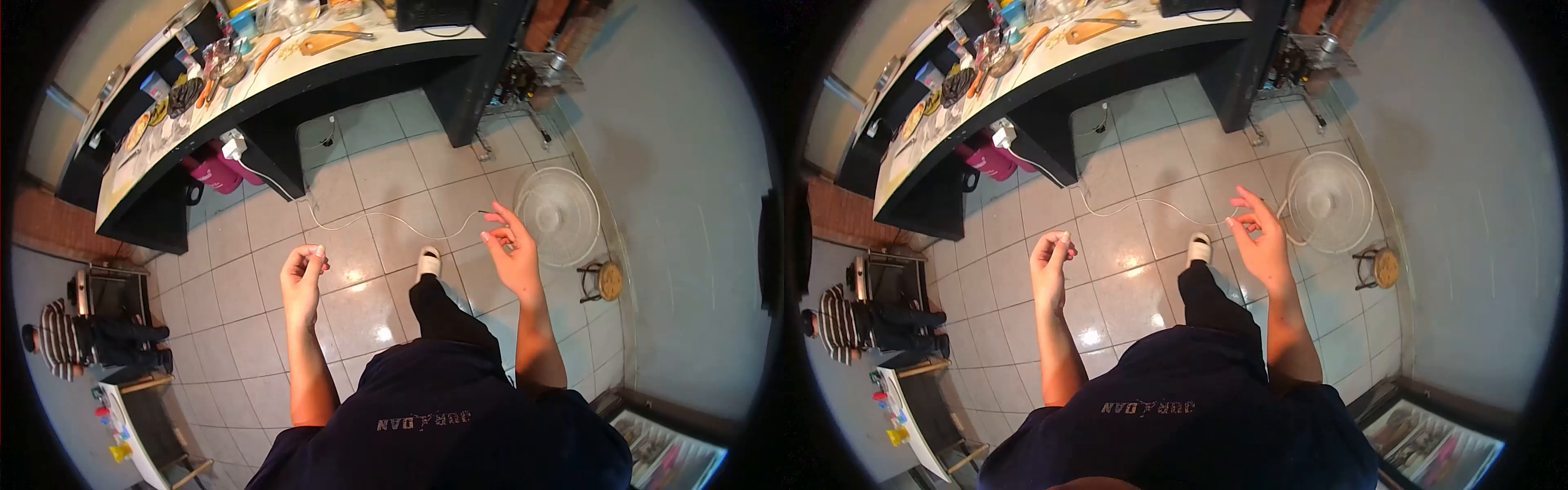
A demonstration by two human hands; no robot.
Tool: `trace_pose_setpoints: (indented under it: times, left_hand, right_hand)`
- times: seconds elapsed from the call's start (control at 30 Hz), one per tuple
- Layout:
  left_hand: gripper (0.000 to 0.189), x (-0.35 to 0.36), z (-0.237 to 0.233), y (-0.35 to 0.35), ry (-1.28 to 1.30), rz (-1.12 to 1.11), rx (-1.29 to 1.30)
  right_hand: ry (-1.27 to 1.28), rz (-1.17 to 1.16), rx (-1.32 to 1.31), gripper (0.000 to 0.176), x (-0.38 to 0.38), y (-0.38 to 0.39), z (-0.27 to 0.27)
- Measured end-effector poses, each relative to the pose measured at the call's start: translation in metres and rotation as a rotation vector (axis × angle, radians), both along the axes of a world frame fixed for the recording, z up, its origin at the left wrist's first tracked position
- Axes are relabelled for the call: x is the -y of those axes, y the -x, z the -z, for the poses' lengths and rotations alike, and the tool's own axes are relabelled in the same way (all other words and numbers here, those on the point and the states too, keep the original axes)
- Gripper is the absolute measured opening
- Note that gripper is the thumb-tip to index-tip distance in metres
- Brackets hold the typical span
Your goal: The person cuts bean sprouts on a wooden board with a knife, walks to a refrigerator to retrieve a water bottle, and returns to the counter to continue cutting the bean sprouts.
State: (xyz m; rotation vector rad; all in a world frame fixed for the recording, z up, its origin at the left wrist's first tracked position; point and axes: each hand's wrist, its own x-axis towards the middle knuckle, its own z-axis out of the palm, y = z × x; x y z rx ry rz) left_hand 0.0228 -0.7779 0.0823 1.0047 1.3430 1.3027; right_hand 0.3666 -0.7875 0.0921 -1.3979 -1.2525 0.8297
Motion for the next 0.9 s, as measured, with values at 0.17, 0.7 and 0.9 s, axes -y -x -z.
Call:
trace_pose_setpoints:
  times: [0.17,0.7,0.9]
  left_hand:
    - [0.013,-0.089,0.018,0.0,0.013,0.039,-0.014]
    - [0.012,-0.398,-0.018,0.069,-0.061,-0.135,-0.074]
    - [0.015,-0.553,0.016,0.128,-0.069,-0.134,-0.043]
  right_hand:
    - [0.05,-0.082,0.059,0.037,-0.095,-0.008,0.042]
    - [-0.097,-0.396,0.235,0.029,-0.458,0.072,-0.015]
    - [0.023,-0.312,0.171,0.031,-0.573,0.108,0.012]
